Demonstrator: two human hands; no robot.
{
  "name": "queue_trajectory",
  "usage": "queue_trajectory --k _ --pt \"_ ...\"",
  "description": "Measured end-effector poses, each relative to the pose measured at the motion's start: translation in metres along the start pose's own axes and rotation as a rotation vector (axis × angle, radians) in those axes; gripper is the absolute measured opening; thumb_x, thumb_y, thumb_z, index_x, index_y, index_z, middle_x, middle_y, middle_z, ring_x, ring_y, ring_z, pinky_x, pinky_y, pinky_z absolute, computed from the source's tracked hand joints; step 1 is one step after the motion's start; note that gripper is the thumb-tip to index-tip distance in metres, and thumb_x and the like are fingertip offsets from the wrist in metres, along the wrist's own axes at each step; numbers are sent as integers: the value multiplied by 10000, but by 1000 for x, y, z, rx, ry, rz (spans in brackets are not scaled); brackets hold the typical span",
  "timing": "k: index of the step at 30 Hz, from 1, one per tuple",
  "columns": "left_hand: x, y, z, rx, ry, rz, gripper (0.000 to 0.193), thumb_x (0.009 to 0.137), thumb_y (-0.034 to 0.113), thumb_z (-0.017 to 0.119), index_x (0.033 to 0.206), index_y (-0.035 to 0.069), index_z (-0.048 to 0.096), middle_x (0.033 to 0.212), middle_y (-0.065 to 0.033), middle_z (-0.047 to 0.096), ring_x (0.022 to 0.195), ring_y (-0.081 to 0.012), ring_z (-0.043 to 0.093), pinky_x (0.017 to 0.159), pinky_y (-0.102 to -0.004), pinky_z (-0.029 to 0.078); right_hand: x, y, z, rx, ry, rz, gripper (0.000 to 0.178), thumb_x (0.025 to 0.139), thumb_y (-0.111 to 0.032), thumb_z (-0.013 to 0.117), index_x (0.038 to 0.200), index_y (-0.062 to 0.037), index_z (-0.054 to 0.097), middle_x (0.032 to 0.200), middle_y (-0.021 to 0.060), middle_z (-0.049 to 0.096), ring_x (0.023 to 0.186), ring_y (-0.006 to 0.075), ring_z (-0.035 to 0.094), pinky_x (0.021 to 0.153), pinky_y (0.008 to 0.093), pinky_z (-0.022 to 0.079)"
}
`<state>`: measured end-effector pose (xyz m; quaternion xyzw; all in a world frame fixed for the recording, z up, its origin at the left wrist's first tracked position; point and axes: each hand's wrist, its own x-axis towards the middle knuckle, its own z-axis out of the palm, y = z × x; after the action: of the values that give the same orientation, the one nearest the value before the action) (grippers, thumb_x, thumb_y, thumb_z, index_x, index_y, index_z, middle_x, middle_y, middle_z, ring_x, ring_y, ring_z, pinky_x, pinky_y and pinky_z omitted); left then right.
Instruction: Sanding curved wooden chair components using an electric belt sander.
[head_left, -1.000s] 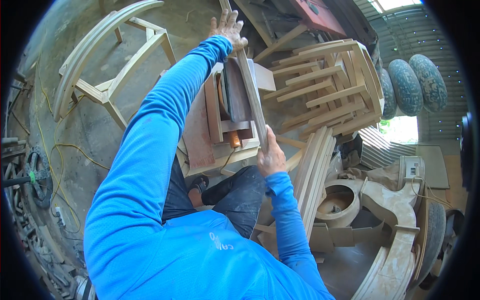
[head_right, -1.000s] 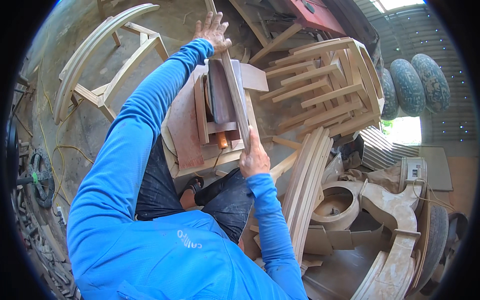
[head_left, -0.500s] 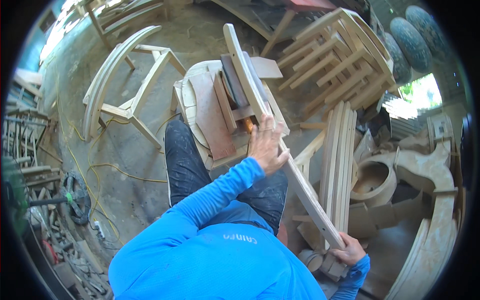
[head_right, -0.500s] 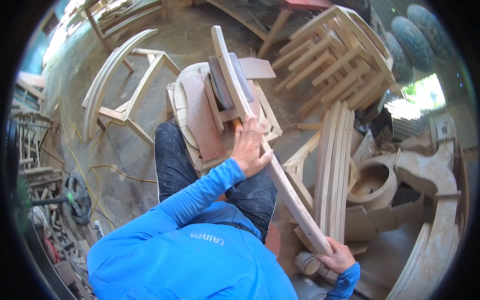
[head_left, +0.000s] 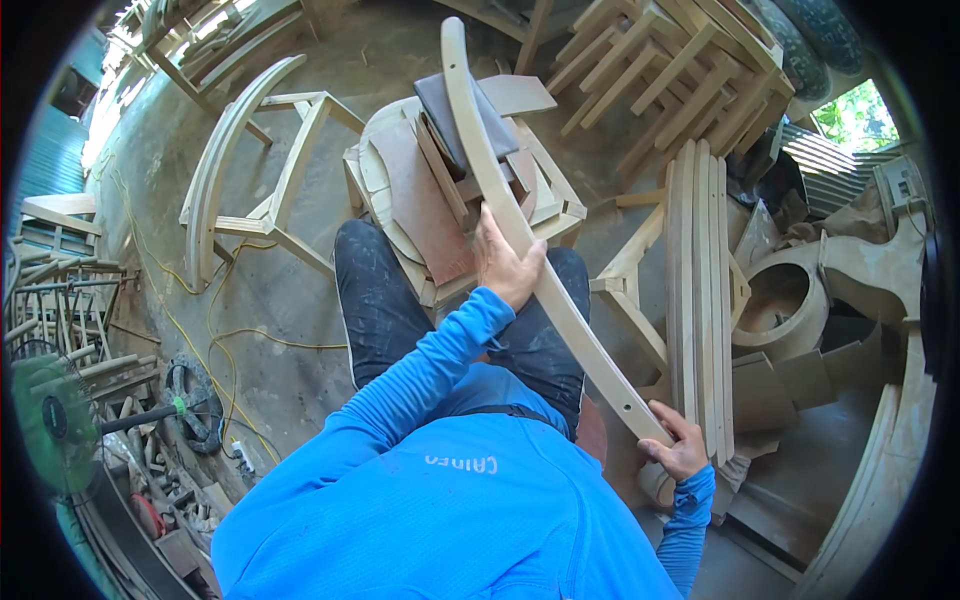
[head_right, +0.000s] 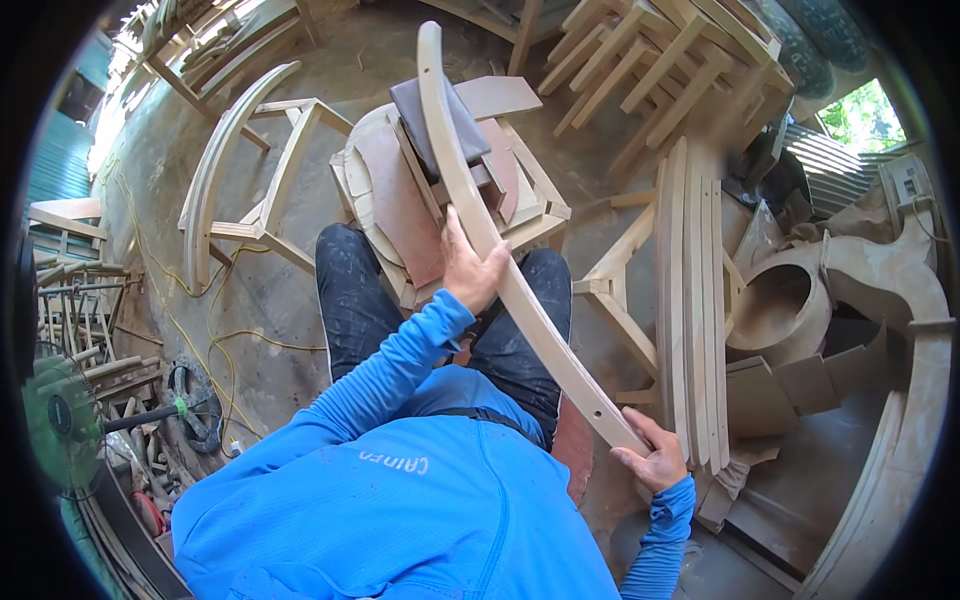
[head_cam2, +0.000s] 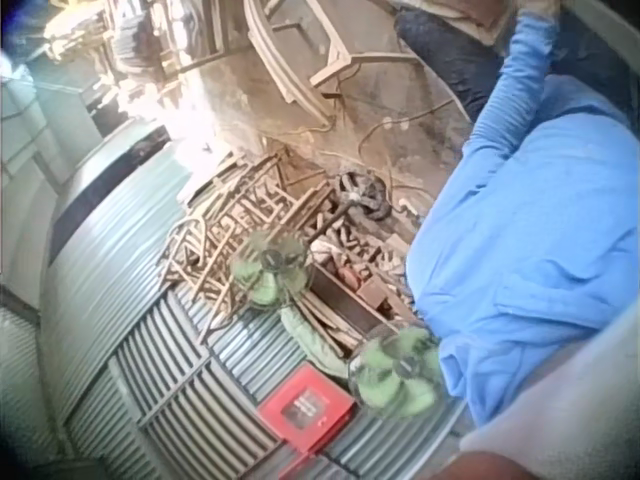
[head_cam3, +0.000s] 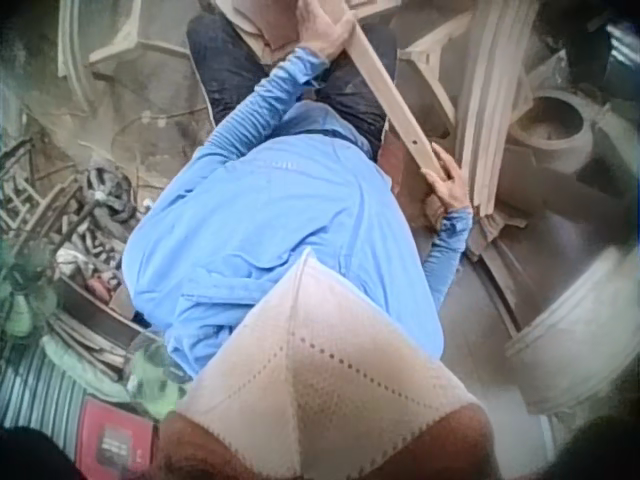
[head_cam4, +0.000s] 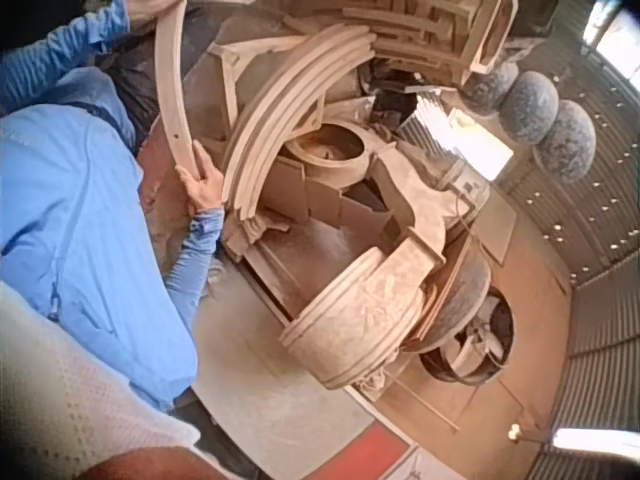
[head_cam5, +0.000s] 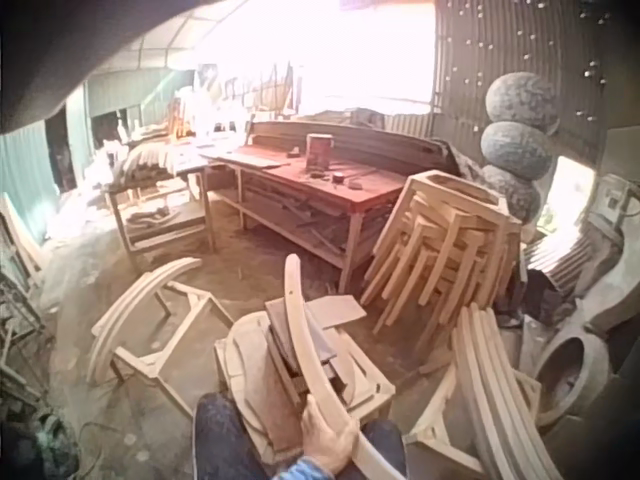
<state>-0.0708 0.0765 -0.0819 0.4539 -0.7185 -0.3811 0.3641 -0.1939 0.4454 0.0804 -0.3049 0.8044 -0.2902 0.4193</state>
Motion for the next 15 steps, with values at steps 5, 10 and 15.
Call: queue_trajectory --k 5,10,15 --pt "46 6 -11 509 -240 258 863 952 496 523 1632 71 205 1707 -168 145 1591 -375 -15 1232 -636 -34 49 -11 5 -133 10 -110 620 860 -202 827 1404 -19 592 1246 188 719 1155 249 699 986 346 534" --pt "144 2 -33 672 -277 201 810 947 500 465 1617 83 281 1720 -153 122 1601 -322 -23 1243 -617 -51 140 -53 12 -136 -76 -144 642 879 -208 812 1449 -60 559 1276 181 708 1189 243 681 1007 335 513" --pt "275 -12 -33 755 -282 145 794 973 505 443 1630 106 247 1729 -110 113 1603 -302 -29 1250 -597 -76 257 -83 36 -96 12 -297 627 893 -208 798 1460 -84 559 1296 204 693 1214 216 658 1029 349 505"
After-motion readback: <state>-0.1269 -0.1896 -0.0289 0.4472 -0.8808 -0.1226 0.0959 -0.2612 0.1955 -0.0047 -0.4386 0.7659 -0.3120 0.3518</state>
